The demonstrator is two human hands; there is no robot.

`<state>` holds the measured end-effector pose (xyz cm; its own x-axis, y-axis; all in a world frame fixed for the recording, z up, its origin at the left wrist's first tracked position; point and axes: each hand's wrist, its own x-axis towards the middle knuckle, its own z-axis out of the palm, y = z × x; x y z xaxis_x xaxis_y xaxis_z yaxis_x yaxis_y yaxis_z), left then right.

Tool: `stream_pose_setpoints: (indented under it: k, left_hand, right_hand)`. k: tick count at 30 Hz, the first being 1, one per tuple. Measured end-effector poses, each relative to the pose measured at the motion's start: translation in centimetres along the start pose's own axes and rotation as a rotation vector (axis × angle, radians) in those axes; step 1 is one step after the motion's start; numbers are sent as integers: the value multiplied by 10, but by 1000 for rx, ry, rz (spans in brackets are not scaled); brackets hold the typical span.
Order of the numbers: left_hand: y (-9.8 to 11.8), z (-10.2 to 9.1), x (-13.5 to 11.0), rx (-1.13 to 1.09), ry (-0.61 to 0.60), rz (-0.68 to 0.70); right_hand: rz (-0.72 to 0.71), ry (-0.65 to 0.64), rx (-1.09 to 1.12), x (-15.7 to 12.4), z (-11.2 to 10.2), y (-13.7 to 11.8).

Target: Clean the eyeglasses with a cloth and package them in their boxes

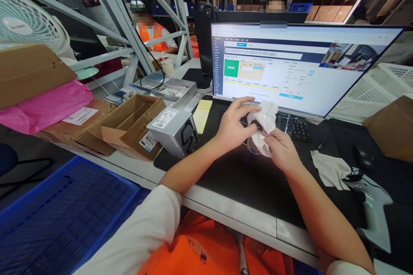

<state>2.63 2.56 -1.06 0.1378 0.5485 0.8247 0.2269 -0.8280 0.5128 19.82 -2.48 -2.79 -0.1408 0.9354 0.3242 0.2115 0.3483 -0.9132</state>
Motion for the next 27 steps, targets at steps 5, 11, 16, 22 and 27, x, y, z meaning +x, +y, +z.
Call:
stream_pose_setpoints:
  k: [5,11,16,22,27]
  left_hand:
    - [0,-2,1,2,-6,5]
    - [3,-9,2,6,-40,-40]
    - [3,-14,5,-11,-75,-49]
    - [-1,-13,7,-26,-23,-34]
    - [-9,-9,8,-41,54,-28]
  right_hand:
    - [172,-25,328,0,-1,8]
    - [295,28,560,1,-3,-13]
    - [377,58,623,1,-9,-23]
    - [327,70,712,2,-13,-24]
    - [239,-5,859,2,-11,-29]
